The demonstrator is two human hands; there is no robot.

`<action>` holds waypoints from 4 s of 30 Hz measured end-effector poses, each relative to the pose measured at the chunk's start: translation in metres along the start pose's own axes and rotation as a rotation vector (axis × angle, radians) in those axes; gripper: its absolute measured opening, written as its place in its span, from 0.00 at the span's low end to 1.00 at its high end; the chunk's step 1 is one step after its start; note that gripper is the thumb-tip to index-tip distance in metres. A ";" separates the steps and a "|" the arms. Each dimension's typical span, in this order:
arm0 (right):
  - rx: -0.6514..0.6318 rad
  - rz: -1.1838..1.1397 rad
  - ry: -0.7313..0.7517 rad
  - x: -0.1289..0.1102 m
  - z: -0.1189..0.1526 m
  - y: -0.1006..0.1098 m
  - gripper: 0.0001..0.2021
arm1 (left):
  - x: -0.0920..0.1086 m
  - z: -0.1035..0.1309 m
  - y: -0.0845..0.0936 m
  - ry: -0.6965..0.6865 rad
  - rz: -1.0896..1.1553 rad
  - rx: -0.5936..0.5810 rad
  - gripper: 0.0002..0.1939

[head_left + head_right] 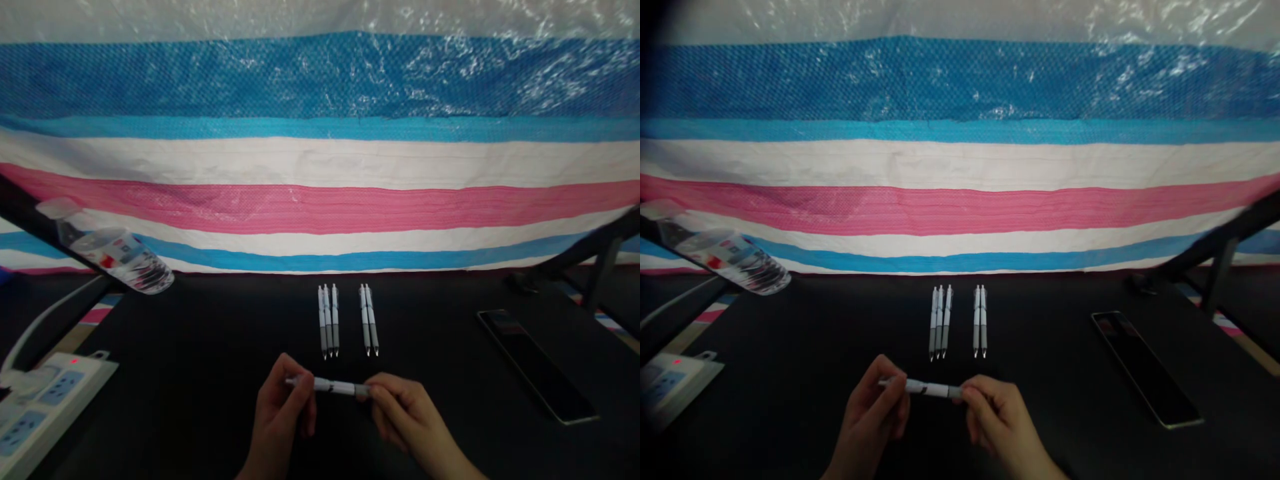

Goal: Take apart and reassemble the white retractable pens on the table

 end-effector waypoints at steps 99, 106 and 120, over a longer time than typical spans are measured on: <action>0.042 0.327 0.305 -0.011 0.016 0.006 0.29 | -0.005 0.000 0.003 0.016 0.042 0.049 0.24; 0.135 0.120 0.240 -0.001 0.014 0.003 0.17 | 0.000 0.001 0.002 0.016 0.060 0.086 0.25; 0.071 0.226 0.242 -0.003 0.013 0.003 0.16 | -0.001 0.001 0.001 0.048 0.102 0.089 0.26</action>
Point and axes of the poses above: each hand's wrist, its own z-axis away from the middle knuckle, its own y-axis out of the back of the hand, x = y × z, the point moved 5 cm from there along -z, towards the middle knuckle, and after that the axes turned 14 degrees about y, right-handed, at the moved point
